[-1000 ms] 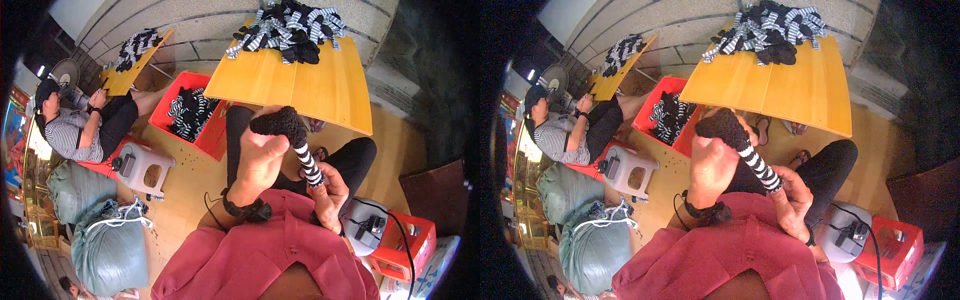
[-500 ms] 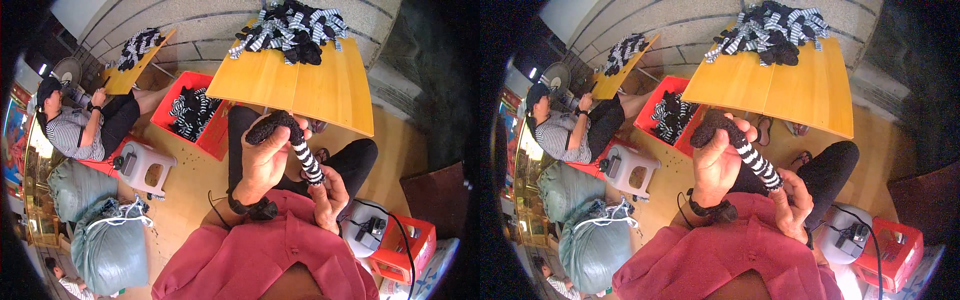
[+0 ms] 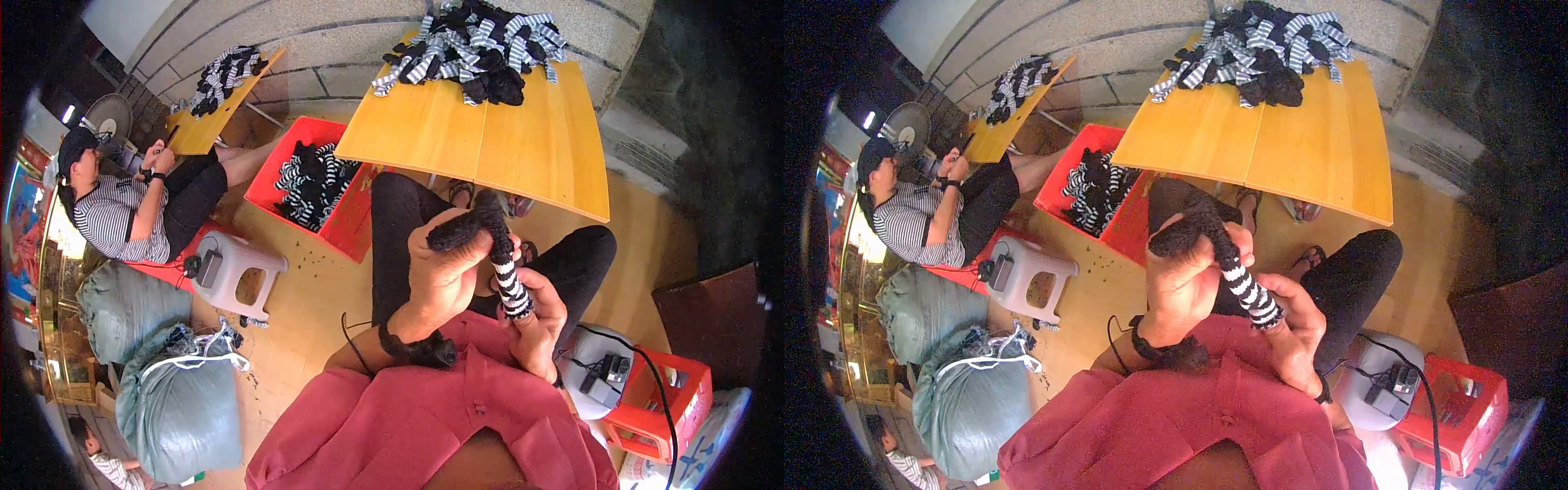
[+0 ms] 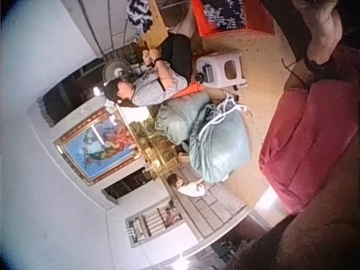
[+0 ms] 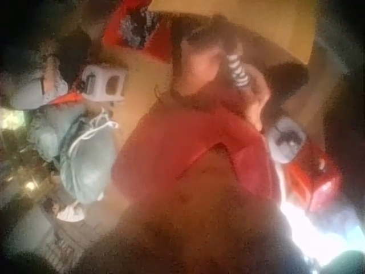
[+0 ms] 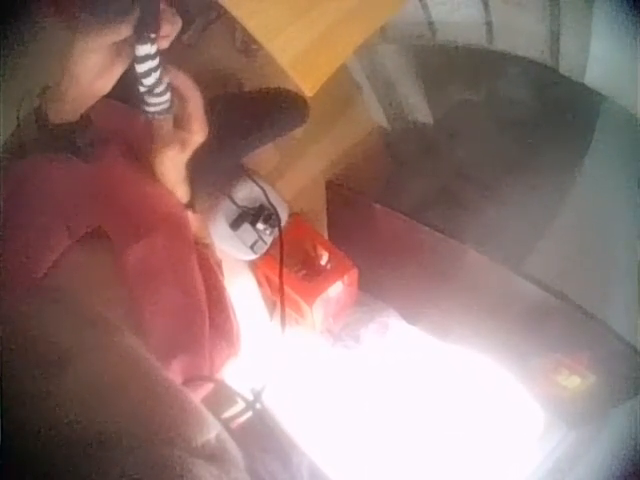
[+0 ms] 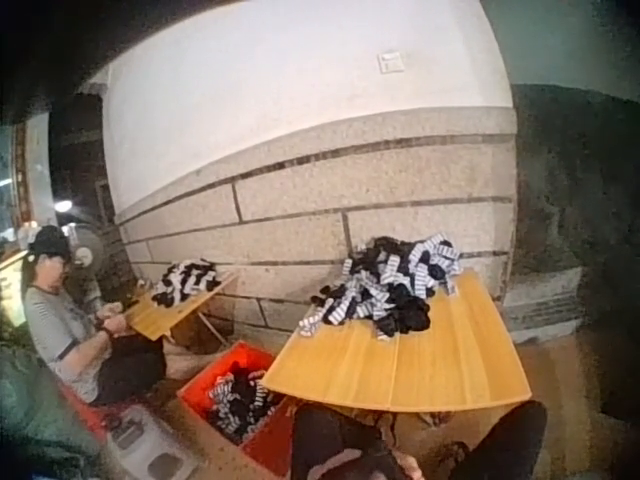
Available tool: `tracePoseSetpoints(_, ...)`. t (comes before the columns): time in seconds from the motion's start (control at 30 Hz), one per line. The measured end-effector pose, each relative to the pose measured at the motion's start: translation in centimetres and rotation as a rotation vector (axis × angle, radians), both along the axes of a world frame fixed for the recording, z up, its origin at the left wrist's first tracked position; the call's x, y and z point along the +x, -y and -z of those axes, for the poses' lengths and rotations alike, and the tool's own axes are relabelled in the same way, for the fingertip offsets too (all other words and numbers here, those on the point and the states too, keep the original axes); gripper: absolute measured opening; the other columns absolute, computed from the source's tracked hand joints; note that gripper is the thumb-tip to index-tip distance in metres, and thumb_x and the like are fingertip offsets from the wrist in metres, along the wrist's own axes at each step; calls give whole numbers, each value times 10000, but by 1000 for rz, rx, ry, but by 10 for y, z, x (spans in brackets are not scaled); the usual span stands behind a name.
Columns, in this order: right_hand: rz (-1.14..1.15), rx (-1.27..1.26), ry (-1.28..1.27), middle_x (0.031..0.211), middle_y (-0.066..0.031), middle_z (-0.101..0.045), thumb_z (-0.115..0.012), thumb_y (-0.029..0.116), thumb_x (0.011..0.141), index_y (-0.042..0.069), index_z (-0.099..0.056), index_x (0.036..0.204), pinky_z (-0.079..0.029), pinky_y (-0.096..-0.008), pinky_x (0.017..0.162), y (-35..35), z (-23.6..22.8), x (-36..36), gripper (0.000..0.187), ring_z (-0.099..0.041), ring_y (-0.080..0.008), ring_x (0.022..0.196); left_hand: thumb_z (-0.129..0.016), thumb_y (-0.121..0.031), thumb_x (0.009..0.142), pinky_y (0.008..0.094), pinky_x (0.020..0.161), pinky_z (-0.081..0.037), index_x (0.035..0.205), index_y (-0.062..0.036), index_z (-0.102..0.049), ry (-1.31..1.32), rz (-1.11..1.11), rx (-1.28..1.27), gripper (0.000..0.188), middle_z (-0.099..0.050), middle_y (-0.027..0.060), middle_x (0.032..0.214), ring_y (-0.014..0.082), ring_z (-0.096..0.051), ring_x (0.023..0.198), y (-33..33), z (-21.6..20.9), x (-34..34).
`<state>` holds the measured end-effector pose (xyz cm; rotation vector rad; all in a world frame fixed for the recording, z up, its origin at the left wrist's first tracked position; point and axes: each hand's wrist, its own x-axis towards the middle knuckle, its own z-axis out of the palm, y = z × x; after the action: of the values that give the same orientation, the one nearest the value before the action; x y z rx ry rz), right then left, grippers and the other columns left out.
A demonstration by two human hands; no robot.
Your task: Assembling small striped textile sleeves by pulling fabric over a rod or mold for product manufacturing.
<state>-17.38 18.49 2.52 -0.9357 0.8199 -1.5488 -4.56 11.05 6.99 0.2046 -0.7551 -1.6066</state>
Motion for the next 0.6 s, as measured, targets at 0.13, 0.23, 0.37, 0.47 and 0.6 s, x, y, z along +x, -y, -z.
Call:
tracePoseSetpoints(0.13, -377, 152, 411, 758, -48, -573, -654, 127, 791, -36, -467, 1160, -281, -179, 381, 4, -9, -3, 445, -467, -76, 488, -610, -14, 813, 354, 712, -521, 903, 59, -566, -49, 66, 39, 124, -624, 143, 811, 225, -625, 734, -4, -1, -2)
tracePoseSetpoints(0.23, -399, 132, 397, 764, -50, -570, -655, 123, 790, -38, -458, 1170, -279, -195, 378, 7, -12, 0, 457, -460, -79, 476, -612, -9, 812, 330, 697, -519, 888, 62, -571, -28, 21, 39, 112, -625, 134, 816, 204, -621, 725, -4, -4, -1)
tracePoseSetpoints(0.37, 106, -90, -83, 919, -84, -596, -619, 127, 835, -38, -468, 1166, -390, -168, 539, 4, -6, 11, 399, -517, -70, 653, -629, -131, 822, 357, 676, -518, 986, 55, -543, 99, -73, -35, 263, -598, 173, 845, 246, -596, 753, -1, -8, -2)
tracePoseSetpoints(0.47, 103, -90, -92, 923, -111, -605, -634, 135, 821, -18, -474, 1163, -339, -141, 443, 4, -2, 8, 407, -493, -51, 581, -613, -128, 836, 372, 694, -525, 1008, 40, -540, 194, -129, -49, 251, -601, 166, 859, 251, -606, 778, -3, -13, 1)
tracePoseSetpoints(0.6, -44, 20, 9, 869, -36, -590, -601, 89, 847, -41, -490, 1156, -432, -192, 633, 2, -9, 6, 353, -535, -80, 698, -600, -50, 840, 308, 721, -506, 1062, 42, -537, 27, -216, -60, 248, -621, 140, 905, 190, -613, 770, 4, -22, -2)
